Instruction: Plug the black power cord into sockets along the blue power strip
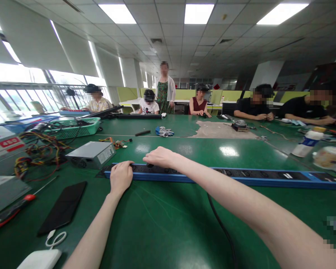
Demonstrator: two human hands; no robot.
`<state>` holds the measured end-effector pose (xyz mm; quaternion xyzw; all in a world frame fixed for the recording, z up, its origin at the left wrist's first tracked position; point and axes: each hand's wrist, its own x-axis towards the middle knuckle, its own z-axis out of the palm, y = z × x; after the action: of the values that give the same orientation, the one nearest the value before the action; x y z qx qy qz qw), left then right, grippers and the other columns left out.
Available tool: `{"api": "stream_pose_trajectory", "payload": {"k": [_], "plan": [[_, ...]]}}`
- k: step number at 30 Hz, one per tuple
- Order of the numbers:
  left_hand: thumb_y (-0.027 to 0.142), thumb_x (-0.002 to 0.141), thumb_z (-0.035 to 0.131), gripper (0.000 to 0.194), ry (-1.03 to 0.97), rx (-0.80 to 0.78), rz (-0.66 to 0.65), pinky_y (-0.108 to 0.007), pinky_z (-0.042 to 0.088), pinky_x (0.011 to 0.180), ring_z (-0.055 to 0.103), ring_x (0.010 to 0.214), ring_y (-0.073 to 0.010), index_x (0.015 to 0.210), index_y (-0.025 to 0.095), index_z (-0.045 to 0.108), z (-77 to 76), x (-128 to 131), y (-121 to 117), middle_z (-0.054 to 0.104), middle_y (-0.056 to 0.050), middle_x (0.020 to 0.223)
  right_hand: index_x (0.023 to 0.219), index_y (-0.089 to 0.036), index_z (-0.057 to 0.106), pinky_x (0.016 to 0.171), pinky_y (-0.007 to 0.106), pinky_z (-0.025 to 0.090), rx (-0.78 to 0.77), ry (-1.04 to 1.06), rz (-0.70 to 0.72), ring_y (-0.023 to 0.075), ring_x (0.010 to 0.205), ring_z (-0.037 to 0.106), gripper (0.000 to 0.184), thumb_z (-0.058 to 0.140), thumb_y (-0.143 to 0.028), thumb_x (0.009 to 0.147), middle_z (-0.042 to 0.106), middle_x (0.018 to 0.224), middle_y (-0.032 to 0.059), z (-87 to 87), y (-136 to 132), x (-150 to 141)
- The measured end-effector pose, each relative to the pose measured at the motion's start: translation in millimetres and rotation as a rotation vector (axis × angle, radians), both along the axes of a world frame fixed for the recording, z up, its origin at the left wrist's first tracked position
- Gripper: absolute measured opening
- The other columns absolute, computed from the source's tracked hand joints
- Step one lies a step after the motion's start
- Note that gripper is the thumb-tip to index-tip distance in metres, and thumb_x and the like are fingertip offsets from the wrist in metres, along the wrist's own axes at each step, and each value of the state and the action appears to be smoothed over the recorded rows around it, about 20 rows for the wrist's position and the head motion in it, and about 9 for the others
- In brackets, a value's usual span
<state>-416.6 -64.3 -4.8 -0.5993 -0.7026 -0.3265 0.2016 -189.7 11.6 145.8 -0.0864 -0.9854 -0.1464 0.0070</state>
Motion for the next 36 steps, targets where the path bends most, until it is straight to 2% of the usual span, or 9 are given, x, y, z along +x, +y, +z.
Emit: {"api": "stream_pose_trajectory", "payload": {"k": [3, 7, 14, 18, 21, 27, 33, 36], "plan": [[0.021, 0.097, 0.040, 0.032, 0.001, -0.004, 0.002, -0.042, 0.038, 0.105, 0.064, 0.113, -0.0267, 0.108, 0.023, 0.070, -0.7, -1, 1, 0.075, -0.008, 0.112, 0.108, -0.023, 0.065, 0.075, 0.028, 0.046, -0.097, 0.017, -0.019, 0.0184, 0.099, 0.067, 0.017, 0.051, -0.019, 0.100, 0.073, 0.108, 0.0051, -3.2, -1, -2], [0.020, 0.097, 0.040, 0.032, 0.001, -0.005, 0.001, -0.042, 0.038, 0.105, 0.064, 0.114, -0.0266, 0.108, 0.023, 0.070, -0.7, -1, 1, 0.075, -0.008, 0.113, 0.102, -0.023, 0.066, 0.077, 0.026, 0.046, -0.221, 0.020, -0.081, 0.0166, 0.099, 0.068, 0.012, 0.058, -0.017, 0.095, 0.074, 0.105, 0.0029, 5.9, 2, 0], [0.020, 0.097, 0.039, 0.033, 0.003, -0.003, 0.000, -0.042, 0.038, 0.104, 0.064, 0.113, -0.0269, 0.108, 0.023, 0.070, 0.2, 1, 1, 0.075, -0.008, 0.112, 0.111, -0.027, 0.068, 0.083, 0.025, 0.045, -0.253, -0.055, 0.014, 0.0155, 0.106, 0.066, 0.021, 0.056, -0.017, 0.097, 0.072, 0.118, 0.0007, 8.7, 6, -4], [0.020, 0.097, 0.039, 0.034, 0.000, -0.008, 0.000, -0.042, 0.039, 0.103, 0.064, 0.112, -0.0267, 0.108, 0.023, 0.070, 0.5, 0, 1, 0.075, -0.008, 0.111, 0.115, -0.025, 0.069, 0.090, 0.025, 0.044, -0.283, -0.113, -0.022, 0.0150, 0.112, 0.064, 0.023, 0.050, -0.024, 0.103, 0.071, 0.121, 0.0009, 11.3, 3, -7], [0.020, 0.096, 0.038, 0.034, 0.000, -0.009, -0.001, -0.042, 0.039, 0.104, 0.064, 0.112, -0.0265, 0.108, 0.023, 0.071, 1.4, 0, 1, 0.075, -0.008, 0.111, 0.115, -0.025, 0.069, 0.091, 0.025, 0.044, -0.259, -0.128, 0.003, 0.0147, 0.112, 0.064, 0.024, 0.048, -0.026, 0.104, 0.072, 0.117, 0.0008, 10.9, 7, -9], [0.021, 0.096, 0.039, 0.033, -0.001, -0.009, -0.005, -0.042, 0.039, 0.104, 0.064, 0.112, -0.0264, 0.107, 0.023, 0.070, 2.8, 0, 0, 0.075, -0.008, 0.111, 0.126, -0.027, 0.064, 0.087, 0.027, 0.043, -0.116, -0.179, 0.212, 0.0161, 0.109, 0.063, 0.032, 0.044, -0.016, 0.103, 0.069, 0.122, 0.0030, 1.9, 22, -10], [0.020, 0.097, 0.039, 0.033, -0.004, -0.012, 0.001, -0.042, 0.038, 0.105, 0.064, 0.114, -0.0264, 0.108, 0.023, 0.070, 2.4, -1, 1, 0.075, -0.008, 0.112, 0.131, -0.028, 0.060, 0.089, 0.028, 0.043, -0.077, -0.240, 0.221, 0.0159, 0.110, 0.061, 0.036, 0.037, -0.018, 0.105, 0.067, 0.124, 0.0037, 3.1, 27, -11], [0.020, 0.097, 0.039, 0.032, -0.002, -0.015, 0.005, -0.042, 0.039, 0.104, 0.064, 0.113, -0.0264, 0.108, 0.023, 0.070, 1.9, -1, 2, 0.075, -0.008, 0.112, 0.128, -0.027, 0.061, 0.085, 0.027, 0.043, -0.057, -0.227, 0.287, 0.0154, 0.108, 0.062, 0.035, 0.038, -0.015, 0.104, 0.066, 0.123, 0.0037, 1.1, 29, -10]]}}
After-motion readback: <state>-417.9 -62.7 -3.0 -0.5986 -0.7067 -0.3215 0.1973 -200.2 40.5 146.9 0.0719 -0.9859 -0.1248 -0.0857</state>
